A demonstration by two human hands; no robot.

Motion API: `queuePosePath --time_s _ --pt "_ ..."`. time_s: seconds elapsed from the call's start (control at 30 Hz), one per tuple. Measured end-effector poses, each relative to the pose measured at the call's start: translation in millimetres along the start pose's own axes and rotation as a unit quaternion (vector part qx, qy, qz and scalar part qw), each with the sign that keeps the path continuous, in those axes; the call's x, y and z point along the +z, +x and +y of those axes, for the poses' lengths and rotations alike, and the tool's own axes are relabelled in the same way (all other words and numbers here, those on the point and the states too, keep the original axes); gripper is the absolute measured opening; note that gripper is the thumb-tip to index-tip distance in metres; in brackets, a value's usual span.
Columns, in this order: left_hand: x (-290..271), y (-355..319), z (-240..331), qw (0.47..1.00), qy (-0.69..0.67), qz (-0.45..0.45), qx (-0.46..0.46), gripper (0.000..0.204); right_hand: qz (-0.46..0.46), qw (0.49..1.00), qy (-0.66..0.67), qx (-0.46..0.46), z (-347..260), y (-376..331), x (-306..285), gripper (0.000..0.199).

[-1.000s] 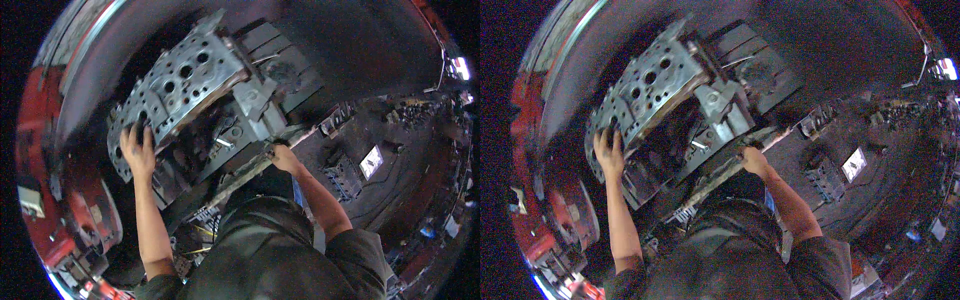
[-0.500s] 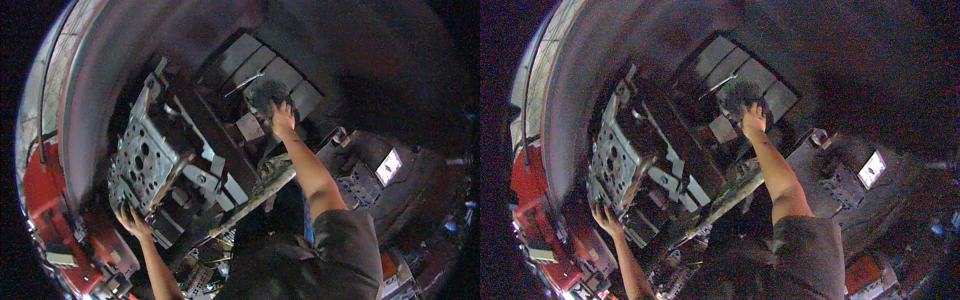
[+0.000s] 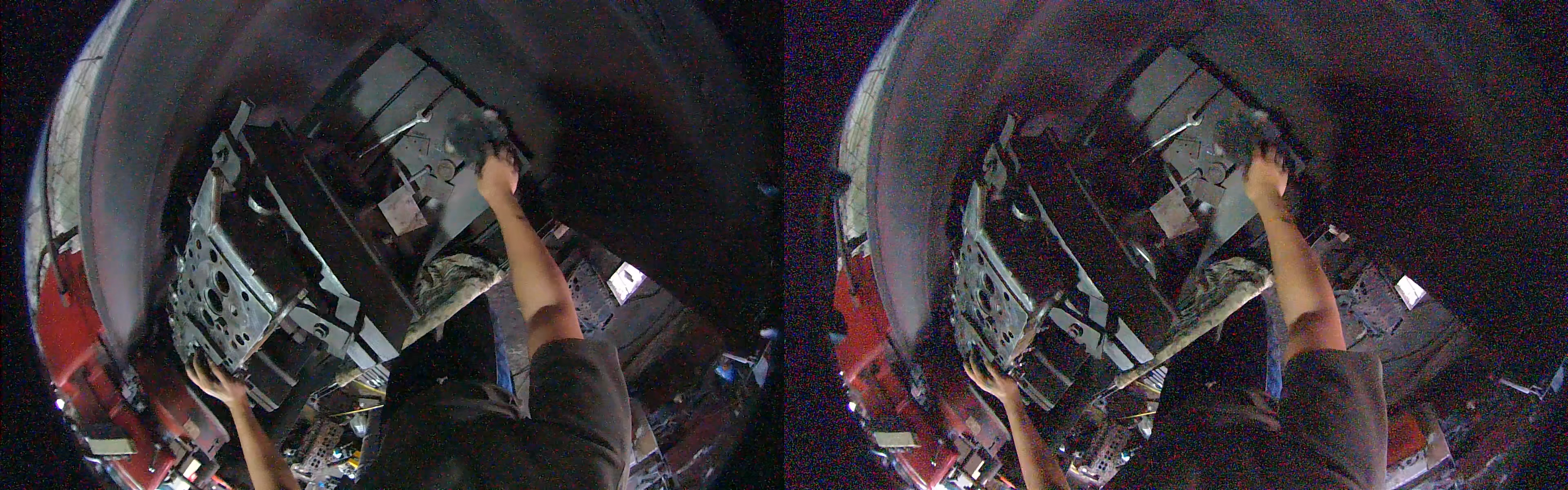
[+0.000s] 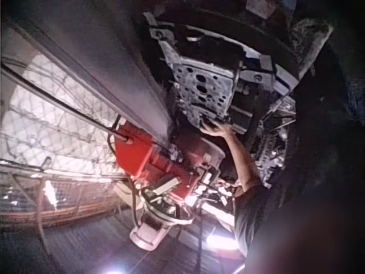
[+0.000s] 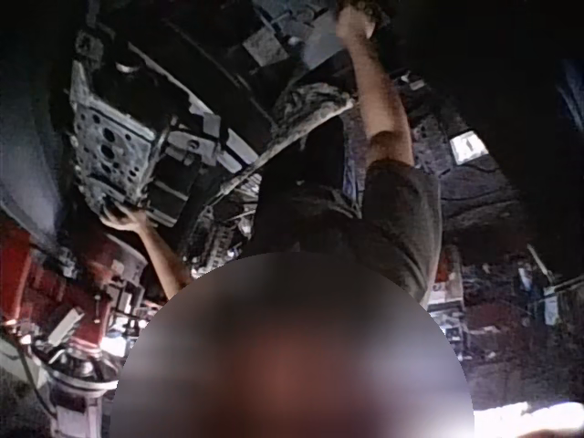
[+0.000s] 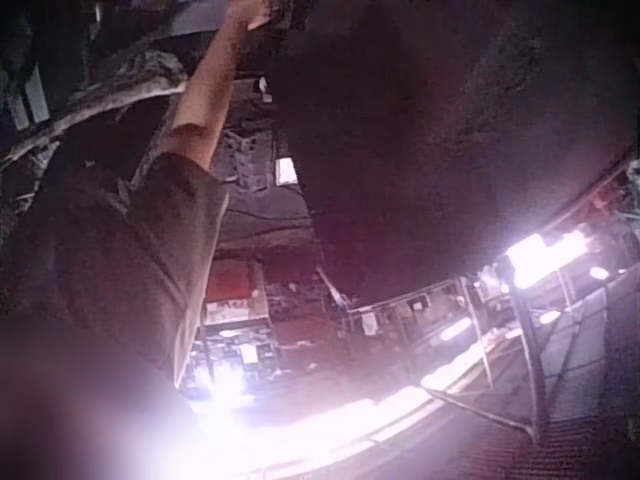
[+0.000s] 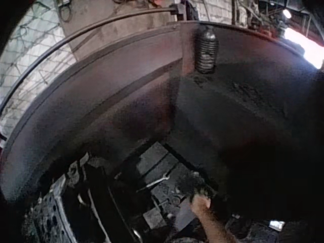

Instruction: The person secures a metal engine block in a red milling machine vise, then uses a wrench to tighten the vise. They walk to a nearby workbench, interact with another person, and return to the machine to continue adjusting the block and vise.

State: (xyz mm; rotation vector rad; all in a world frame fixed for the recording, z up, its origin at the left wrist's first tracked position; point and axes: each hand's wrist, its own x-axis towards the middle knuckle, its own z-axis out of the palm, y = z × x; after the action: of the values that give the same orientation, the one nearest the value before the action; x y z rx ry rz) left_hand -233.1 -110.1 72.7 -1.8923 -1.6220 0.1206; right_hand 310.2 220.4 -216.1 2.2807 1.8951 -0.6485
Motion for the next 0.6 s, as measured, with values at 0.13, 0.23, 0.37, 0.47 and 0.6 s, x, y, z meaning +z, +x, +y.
queuePosePath --time_s 0.13,0.23,0.37,0.47,0.6 --pt "0 2 -1 1.000 0.012 -0.010 -0.001 0.051 0.025 0.996 -0.050 -0.077 -40 -22 26 0.059" --pt "2 -3 -3 1.000 -0.022 -0.014 -0.007 0.049 -0.180 0.972 0.111 -0.106 -87 -30 49 0.041" --pt "3 -12 2 0.979 -0.115 -0.029 -0.164 0.042 -0.188 0.972 0.097 -0.098 -125 -27 71 0.026" --pt "1 -9 10 0.957 -0.125 -0.008 -0.262 0.044 -0.201 0.967 0.115 -0.109 -121 -20 79 0.032" --pt "-5 9 22 0.927 -0.179 -0.009 -0.329 0.038 -0.107 0.970 0.180 -0.126 -96 -19 86 0.032"
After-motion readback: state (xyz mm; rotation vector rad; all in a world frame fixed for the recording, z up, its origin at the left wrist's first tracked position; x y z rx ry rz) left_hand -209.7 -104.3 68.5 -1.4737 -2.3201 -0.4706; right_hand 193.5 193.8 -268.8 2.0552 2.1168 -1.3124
